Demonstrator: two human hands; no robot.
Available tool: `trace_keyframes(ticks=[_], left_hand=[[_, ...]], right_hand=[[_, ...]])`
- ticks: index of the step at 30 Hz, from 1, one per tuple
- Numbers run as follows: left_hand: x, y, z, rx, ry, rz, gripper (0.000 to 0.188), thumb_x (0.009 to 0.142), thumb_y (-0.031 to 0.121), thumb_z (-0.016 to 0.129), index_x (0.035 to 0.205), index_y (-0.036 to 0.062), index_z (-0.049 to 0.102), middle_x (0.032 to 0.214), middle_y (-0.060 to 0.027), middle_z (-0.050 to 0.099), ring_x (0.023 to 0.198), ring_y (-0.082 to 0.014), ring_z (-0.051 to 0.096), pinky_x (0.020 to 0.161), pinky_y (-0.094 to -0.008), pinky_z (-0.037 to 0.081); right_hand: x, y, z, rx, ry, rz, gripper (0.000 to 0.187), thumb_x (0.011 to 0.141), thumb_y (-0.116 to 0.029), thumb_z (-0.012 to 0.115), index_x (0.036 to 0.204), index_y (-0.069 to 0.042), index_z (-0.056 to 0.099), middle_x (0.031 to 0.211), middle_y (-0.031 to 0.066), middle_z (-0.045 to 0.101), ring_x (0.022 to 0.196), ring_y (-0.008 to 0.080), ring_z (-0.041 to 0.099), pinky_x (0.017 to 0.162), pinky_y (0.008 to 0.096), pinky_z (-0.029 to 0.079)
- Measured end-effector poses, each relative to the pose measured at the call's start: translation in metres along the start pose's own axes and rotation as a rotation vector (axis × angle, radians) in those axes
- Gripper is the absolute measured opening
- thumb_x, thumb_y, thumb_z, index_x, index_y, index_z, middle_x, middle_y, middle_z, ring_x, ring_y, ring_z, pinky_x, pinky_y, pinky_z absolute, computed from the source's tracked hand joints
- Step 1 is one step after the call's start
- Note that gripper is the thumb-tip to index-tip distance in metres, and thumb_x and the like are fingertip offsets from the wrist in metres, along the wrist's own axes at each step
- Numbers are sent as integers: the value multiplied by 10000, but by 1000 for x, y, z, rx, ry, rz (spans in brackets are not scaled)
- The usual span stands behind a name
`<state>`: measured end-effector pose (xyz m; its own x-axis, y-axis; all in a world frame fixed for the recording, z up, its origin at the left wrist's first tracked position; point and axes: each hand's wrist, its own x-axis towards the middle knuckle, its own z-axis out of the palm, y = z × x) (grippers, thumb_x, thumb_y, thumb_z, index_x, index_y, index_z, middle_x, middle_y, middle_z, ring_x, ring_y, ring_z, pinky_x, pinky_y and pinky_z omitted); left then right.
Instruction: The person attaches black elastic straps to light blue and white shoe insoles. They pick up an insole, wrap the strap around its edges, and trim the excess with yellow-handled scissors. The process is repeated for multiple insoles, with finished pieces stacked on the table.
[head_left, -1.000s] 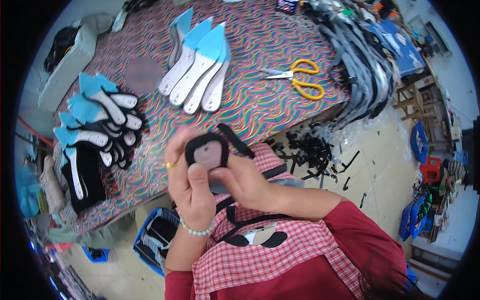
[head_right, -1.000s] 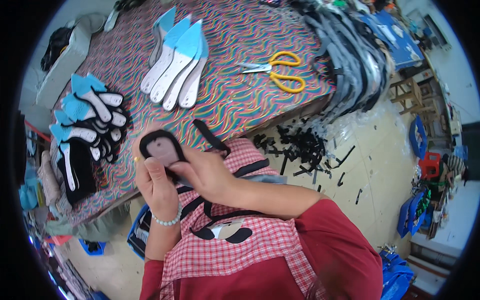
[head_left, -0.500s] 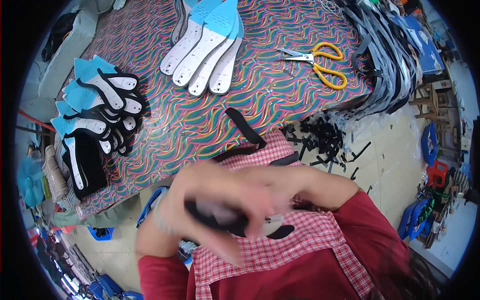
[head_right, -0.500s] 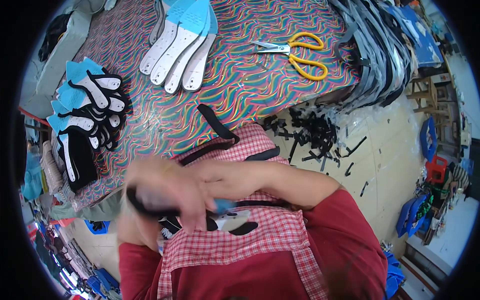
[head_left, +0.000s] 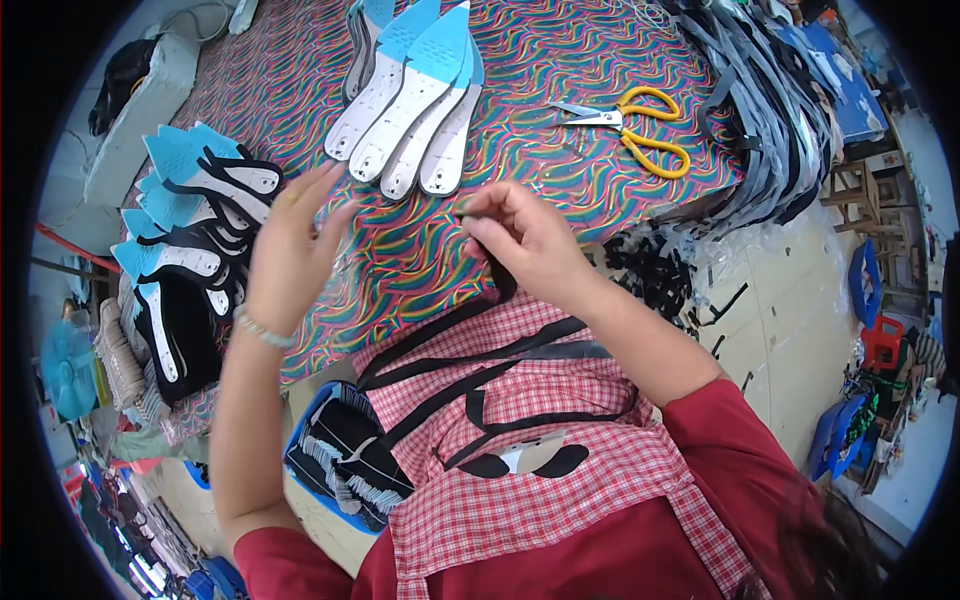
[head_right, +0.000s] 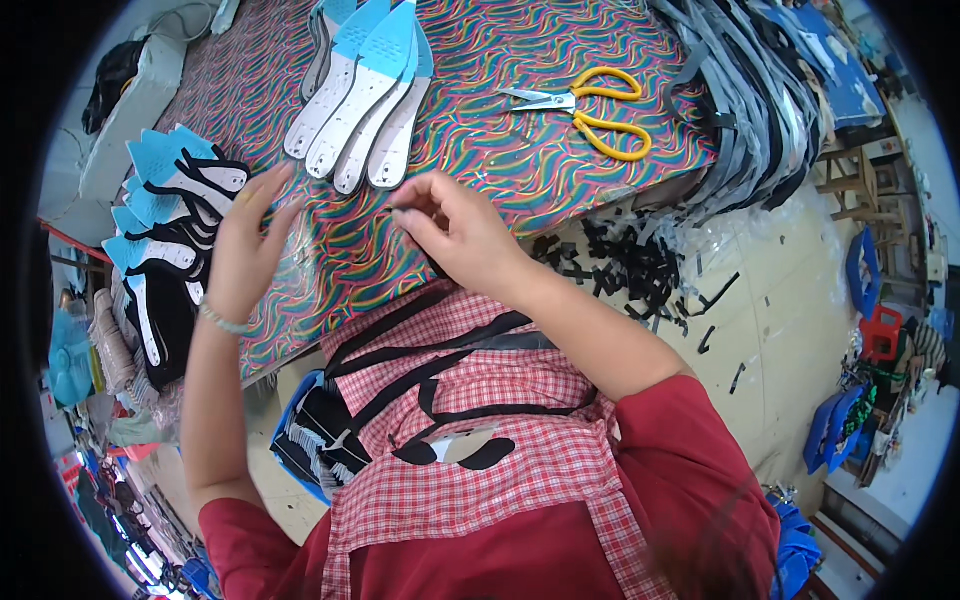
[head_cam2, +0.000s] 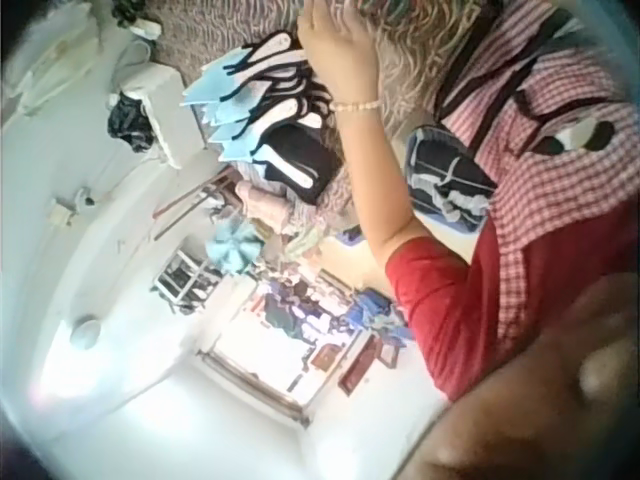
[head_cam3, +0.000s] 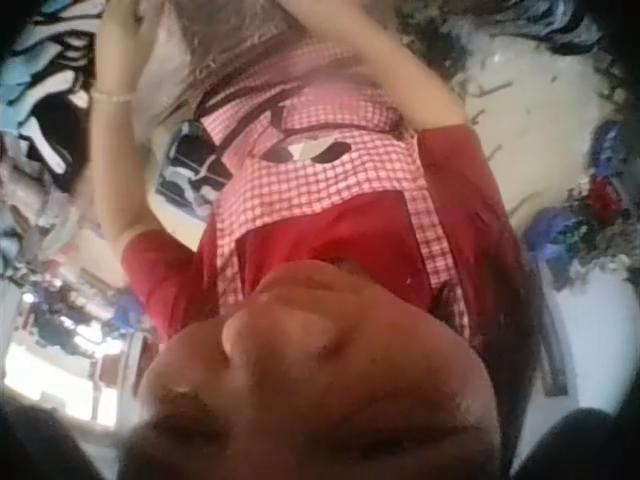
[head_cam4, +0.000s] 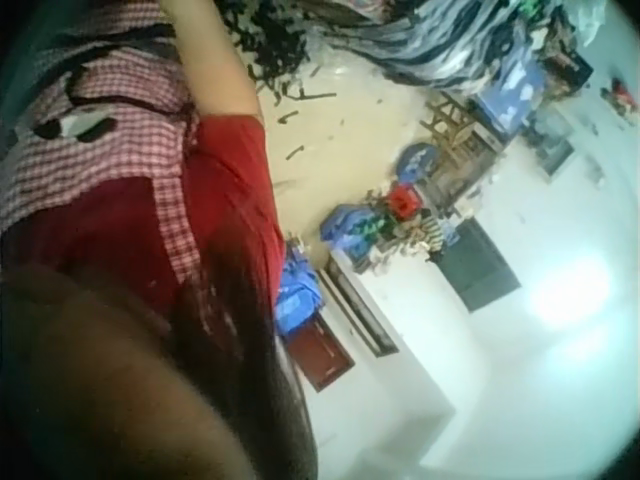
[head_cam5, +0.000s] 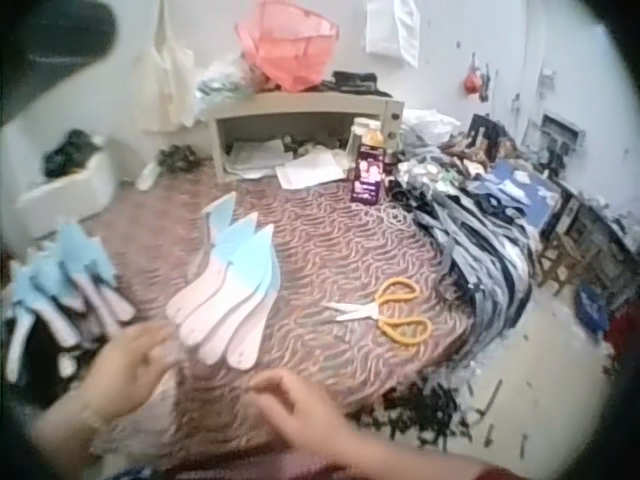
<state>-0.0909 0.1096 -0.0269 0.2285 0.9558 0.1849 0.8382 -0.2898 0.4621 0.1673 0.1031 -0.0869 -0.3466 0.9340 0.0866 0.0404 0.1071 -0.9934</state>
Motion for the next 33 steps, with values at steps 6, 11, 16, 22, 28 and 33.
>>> trace_keyframes(ticks=[6,11,16,22,28,33], left_hand=[[88,11,55,326,111,-73,665,787,427,696,1190,-72,519,1056,-293,602,959,-377,614,783,-428,498],[100,12,71,150,-51,-122,691,808,441,663,1200,-97,479,886,-330,625,828,-451,625,730,-478,497],[116,-32,55,158,6,19,699,849,528,585,1182,-78,485,755,-179,653,690,-325,654,626,-396,521],[99,41,-65,-1518,-341,-43,464,973,408,448,1181,-4,491,837,-56,580,608,-91,539,498,-225,457],[-45,90,-33,-1103,75,-371,470,867,138,601,1257,-53,422,1087,-195,612,878,-261,661,713,-345,565],[-80,103,21,-910,195,-378,437,881,157,582,1233,-71,460,917,-140,640,795,-230,665,603,-318,557]], right_hand=[[53,5,23,-632,35,-775,113,797,-83,570,889,-31,611,921,113,612,907,284,591,805,379,485],[51,19,30,-804,25,-637,156,801,-55,502,929,-30,587,896,114,581,901,311,581,801,402,485],[48,18,31,-703,-49,-564,166,776,-39,536,937,-36,573,920,112,583,900,301,597,807,409,496],[45,22,15,-509,30,-635,113,862,-94,567,949,-32,607,932,130,616,887,288,612,778,371,504],[-37,-77,-48,795,-495,197,147,901,-77,601,1000,32,606,792,58,640,731,98,632,648,241,499],[-39,-85,-8,525,-398,147,119,871,-44,621,964,26,593,797,105,649,710,170,653,645,290,536]])
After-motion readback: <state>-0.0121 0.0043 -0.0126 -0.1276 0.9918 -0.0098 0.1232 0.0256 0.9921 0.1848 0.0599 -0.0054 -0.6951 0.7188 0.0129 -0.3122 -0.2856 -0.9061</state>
